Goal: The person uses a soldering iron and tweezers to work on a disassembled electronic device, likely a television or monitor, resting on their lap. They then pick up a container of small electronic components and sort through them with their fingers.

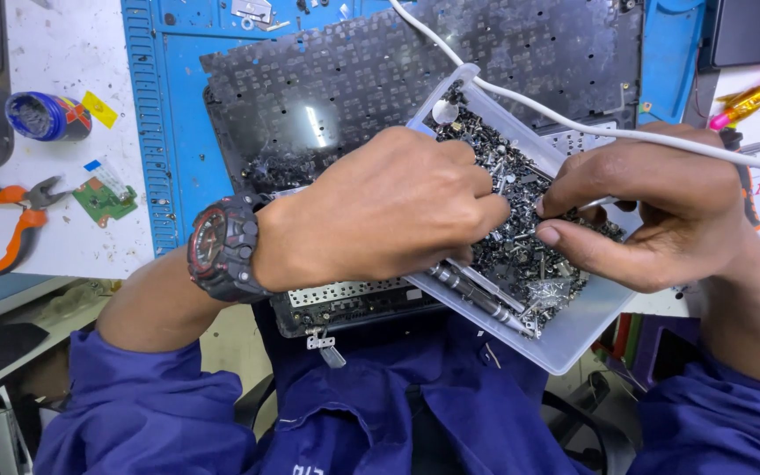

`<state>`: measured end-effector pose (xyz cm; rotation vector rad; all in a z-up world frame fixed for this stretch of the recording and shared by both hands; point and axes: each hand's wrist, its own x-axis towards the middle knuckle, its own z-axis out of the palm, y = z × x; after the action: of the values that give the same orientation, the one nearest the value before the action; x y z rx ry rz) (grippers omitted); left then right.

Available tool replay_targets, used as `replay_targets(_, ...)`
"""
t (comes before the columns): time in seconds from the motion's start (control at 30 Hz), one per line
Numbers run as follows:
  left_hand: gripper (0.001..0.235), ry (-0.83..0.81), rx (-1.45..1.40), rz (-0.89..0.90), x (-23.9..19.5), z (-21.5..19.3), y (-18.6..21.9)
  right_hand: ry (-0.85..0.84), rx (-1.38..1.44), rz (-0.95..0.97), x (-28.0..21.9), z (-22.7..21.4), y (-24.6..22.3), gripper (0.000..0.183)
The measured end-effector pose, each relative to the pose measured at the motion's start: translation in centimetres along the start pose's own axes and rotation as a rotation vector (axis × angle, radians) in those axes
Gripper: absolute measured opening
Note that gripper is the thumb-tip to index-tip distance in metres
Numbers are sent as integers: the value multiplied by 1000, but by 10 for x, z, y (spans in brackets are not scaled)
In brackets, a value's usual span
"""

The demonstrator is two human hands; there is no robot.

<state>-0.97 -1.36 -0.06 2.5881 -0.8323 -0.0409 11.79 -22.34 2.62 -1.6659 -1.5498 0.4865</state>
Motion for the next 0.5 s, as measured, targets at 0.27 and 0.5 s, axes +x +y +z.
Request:
replay_targets(0.27,42,-100,0,-9,-3,-12,-5,-4,-3,-10,2,0,-2,13)
replay_targets(0.5,22,-65,79,-5,-9,-20,-8,-7,2,28,-2,0,0,15)
